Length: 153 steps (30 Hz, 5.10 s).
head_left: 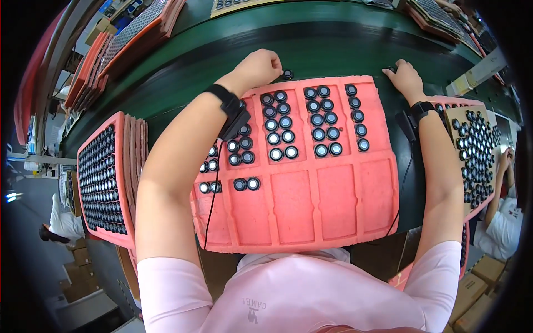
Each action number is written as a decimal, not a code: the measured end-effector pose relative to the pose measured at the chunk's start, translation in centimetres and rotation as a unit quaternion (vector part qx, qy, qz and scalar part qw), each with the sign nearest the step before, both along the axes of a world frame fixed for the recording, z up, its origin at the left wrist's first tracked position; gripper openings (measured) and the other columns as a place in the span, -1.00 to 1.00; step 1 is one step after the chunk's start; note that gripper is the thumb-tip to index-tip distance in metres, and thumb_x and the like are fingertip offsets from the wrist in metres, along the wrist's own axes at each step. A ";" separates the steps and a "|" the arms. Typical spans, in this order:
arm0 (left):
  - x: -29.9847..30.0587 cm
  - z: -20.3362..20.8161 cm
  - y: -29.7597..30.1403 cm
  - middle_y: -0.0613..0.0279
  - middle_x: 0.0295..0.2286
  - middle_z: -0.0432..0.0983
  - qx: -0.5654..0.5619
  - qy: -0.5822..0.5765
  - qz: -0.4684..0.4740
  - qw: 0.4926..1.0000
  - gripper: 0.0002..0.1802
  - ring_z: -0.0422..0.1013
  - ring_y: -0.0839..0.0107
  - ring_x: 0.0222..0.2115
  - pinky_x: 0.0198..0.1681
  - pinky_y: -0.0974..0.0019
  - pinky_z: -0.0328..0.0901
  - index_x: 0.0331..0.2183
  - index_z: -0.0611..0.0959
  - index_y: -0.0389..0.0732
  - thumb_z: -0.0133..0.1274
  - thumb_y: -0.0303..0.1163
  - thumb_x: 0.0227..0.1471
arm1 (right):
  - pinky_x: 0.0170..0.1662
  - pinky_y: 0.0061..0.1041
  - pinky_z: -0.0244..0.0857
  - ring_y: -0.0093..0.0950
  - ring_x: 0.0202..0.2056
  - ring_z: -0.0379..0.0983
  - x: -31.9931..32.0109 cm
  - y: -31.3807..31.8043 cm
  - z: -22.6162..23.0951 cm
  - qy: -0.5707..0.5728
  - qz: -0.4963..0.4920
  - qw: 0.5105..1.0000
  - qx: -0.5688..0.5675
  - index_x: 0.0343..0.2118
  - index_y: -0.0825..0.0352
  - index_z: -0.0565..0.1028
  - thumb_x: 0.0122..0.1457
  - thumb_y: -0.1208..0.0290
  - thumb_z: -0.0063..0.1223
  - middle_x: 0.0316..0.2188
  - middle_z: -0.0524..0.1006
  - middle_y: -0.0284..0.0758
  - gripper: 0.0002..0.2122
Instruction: The person picks up two black circular components from a pink tray, turns them over to inspect them, and touches their sides together. They then place the components back into the tray and repeat the process with new ones.
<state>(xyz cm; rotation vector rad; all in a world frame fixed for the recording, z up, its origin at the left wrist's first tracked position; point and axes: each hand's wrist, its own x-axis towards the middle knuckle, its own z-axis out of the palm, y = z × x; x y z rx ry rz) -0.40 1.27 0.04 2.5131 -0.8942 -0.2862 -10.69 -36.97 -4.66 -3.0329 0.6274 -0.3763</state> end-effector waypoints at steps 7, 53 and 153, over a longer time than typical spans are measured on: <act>2.9 -3.3 -1.7 0.09 -0.43 0.60 0.057 -0.020 0.015 0.998 -0.77 0.50 0.19 -0.42 -0.31 0.24 0.38 -0.39 0.64 -0.30 0.24 -0.35 -0.10 | -0.07 -0.26 0.38 -0.17 -0.13 0.50 1.7 -0.9 -1.4 0.052 -0.024 0.995 0.079 -0.16 0.33 0.48 0.09 0.12 0.16 -0.17 0.54 -0.12 -0.62; -23.4 -2.6 10.5 0.10 -0.22 0.39 -0.448 0.126 0.010 0.885 -0.68 0.40 0.37 -0.20 -0.08 0.36 0.38 -0.20 0.59 -0.37 0.14 -0.75 -0.10 | -0.03 -0.46 0.30 -0.43 -0.12 0.38 -17.1 26.8 2.0 -0.101 0.423 0.701 0.565 -0.13 0.43 0.48 0.01 0.71 0.18 -0.14 0.39 -0.22 -0.68; -24.1 -3.3 9.7 0.24 -0.40 0.50 -0.473 0.082 0.053 0.876 -0.78 0.36 0.46 -0.46 -0.42 0.45 0.26 -0.28 0.60 -0.24 0.19 -0.59 -0.06 | -0.21 -0.56 0.33 -0.58 -0.28 0.40 -17.4 27.6 1.4 -0.105 0.368 0.608 0.695 -0.20 0.39 0.44 0.14 0.66 0.08 -0.28 0.46 -0.32 -0.83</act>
